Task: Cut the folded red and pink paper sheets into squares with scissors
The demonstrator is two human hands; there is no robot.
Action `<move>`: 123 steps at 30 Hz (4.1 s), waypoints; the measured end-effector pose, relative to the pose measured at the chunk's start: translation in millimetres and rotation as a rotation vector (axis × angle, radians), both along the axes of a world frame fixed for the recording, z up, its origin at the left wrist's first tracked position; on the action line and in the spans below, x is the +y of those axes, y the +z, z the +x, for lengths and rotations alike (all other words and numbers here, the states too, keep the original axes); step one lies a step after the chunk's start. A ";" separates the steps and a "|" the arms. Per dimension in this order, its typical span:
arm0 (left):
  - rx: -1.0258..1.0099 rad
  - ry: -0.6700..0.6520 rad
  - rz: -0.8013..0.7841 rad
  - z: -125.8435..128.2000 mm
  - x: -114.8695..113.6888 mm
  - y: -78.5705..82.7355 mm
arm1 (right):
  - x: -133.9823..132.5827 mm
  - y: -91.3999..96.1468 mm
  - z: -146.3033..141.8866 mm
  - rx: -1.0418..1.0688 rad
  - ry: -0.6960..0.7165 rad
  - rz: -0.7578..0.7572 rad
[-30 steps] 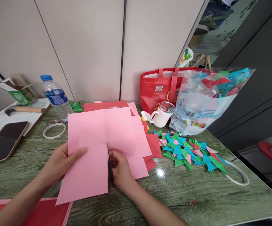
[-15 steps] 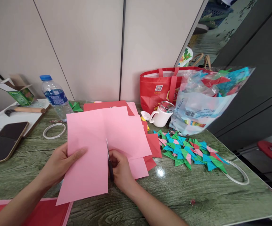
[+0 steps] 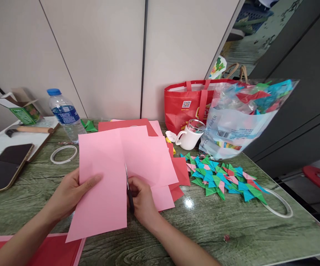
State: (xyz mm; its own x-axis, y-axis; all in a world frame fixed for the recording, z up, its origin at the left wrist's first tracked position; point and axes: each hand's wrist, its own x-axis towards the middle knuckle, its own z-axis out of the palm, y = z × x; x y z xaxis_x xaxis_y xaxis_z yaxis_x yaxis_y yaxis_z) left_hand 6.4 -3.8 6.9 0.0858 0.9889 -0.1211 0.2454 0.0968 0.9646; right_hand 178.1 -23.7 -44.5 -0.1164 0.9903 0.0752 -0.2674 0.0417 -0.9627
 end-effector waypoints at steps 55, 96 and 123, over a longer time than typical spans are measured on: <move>0.097 -0.129 -0.006 1.3 -2.7 1.7 | 4.3 -2.0 4.6 0.002 -0.002 0.098; 0.113 -0.125 -0.002 2.0 -5.0 6.1 | 3.3 -3.3 3.3 -0.014 -0.047 0.022; 0.038 -0.123 -0.039 1.3 -5.3 2.4 | 4.0 -1.8 3.8 -0.094 -0.092 -0.001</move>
State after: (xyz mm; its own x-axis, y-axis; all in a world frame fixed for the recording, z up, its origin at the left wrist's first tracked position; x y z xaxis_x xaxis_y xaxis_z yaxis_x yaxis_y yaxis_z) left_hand 7.7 -9.1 9.4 0.2008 0.9657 -0.1645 0.2941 0.1007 0.9505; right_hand 181.9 -19.7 -46.3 -0.0313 0.9972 0.0675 -0.1713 0.0612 -0.9833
